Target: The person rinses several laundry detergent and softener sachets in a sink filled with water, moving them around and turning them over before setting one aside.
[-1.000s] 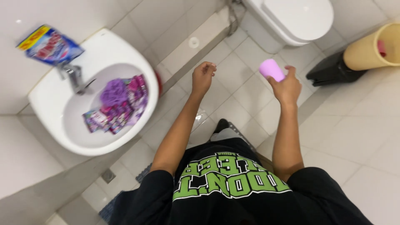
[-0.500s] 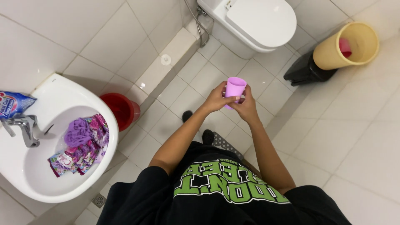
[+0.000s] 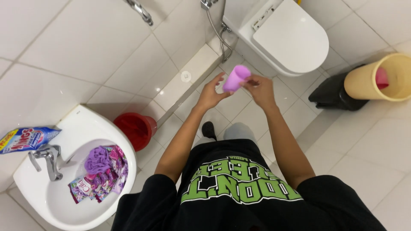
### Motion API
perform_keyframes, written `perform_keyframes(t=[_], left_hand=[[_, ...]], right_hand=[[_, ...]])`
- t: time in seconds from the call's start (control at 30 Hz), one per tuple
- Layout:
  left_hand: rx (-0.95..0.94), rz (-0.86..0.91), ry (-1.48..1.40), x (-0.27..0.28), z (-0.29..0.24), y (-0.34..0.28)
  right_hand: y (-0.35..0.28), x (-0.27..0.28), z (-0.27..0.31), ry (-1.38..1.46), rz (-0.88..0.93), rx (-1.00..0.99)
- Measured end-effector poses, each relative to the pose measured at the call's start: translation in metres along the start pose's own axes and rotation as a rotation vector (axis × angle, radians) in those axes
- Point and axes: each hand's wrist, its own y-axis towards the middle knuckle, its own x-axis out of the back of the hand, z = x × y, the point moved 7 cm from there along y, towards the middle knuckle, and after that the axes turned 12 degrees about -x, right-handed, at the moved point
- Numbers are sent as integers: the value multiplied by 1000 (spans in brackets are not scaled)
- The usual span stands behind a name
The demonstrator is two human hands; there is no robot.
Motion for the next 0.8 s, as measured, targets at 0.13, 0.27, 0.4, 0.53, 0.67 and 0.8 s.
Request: perform_keyframes(t=[0.13,0.27,0.4,0.53,0.67,0.8], left_hand=[[47,-113,45,25,40,15],[190,-248,70,61,65,26],[377,-485,97,79,73,7],[472,-688,70,74,81,-3],[514,-809,35,64,72,-18],[510,-900,13,63,61,-45]], right_hand=[[92,49,31,-175,-271,86],[221,97,69,-267,-406,285],[365,125,70,-432,-479,444],[460,135,64,-418,-319,369],[516,141,58,-568,-379,494],[553,155,26,-606,-367,727]])
